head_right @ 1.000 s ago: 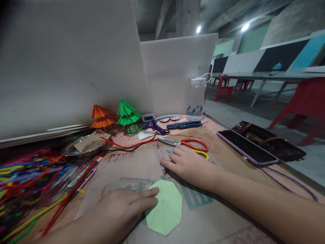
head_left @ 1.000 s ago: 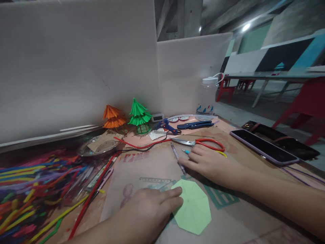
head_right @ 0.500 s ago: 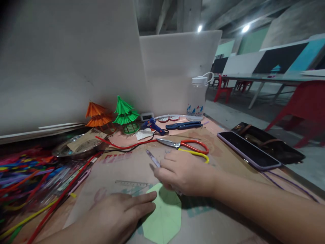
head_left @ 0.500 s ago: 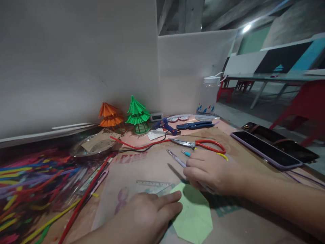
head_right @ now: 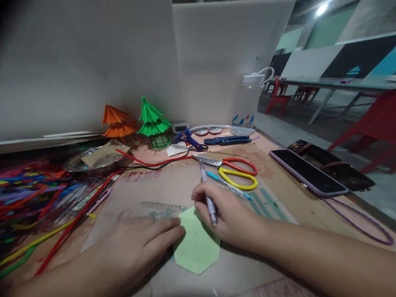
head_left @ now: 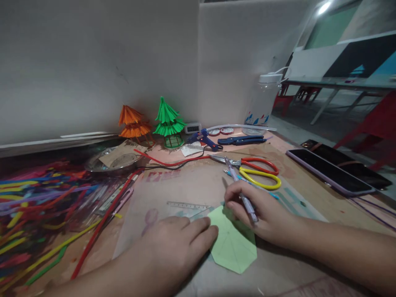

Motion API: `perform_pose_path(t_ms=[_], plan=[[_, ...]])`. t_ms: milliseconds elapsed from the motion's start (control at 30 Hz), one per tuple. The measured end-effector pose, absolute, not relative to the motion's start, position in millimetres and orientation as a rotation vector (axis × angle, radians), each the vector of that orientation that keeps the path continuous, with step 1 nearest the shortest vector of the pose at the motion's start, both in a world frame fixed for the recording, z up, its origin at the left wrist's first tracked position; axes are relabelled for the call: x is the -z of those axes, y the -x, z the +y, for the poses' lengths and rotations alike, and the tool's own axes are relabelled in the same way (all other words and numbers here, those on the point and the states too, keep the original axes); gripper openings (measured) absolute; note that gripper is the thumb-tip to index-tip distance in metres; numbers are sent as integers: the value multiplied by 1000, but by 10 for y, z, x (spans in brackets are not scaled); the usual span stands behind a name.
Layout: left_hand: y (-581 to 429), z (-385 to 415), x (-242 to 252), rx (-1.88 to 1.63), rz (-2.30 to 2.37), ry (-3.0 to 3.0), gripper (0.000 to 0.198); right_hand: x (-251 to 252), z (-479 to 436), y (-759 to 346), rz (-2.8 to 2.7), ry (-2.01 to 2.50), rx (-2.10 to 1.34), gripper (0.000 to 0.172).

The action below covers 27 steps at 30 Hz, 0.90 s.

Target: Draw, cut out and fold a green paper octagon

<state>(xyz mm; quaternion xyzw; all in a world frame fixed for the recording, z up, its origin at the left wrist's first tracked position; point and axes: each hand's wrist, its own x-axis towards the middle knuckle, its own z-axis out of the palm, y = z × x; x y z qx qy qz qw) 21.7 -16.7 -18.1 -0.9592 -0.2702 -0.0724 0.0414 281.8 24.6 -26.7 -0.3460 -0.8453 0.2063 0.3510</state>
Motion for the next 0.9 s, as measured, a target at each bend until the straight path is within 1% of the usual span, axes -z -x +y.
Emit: perform_pose_path(t_ms=[67,167,200,333,433,500,633,800,900], plan=[[-165,-185,74,63,-1023,2867,37,251,266,-2818,-2183,920,-574,8],[-2,-60,-20,37,-1311,2806,20,249,291,-2812,-2174,939,-618,7],[67,15,-26,3,-1392,2824,20,252,297,-2809,-2170,938,-624,8],[310,315,34,31,-1459,2907,42,257,304,-2798,-2161,921,-629,9],[396,424,97,54,-1474,2962,51,249,299,-2797,-2160,921,-622,9],[408,446,114,66,-1489,3030,50,247,298,-2797,-2159,930,-622,9],[374,467,76,89,-1590,3050,40,267,301,-2801,-2158,965,-658,9],[339,519,41,64,-1879,3000,55,287,299,-2805,-2146,1025,-717,7],[335,505,49,89,-1982,3034,49,287,301,-2807,-2151,1027,-716,8]])
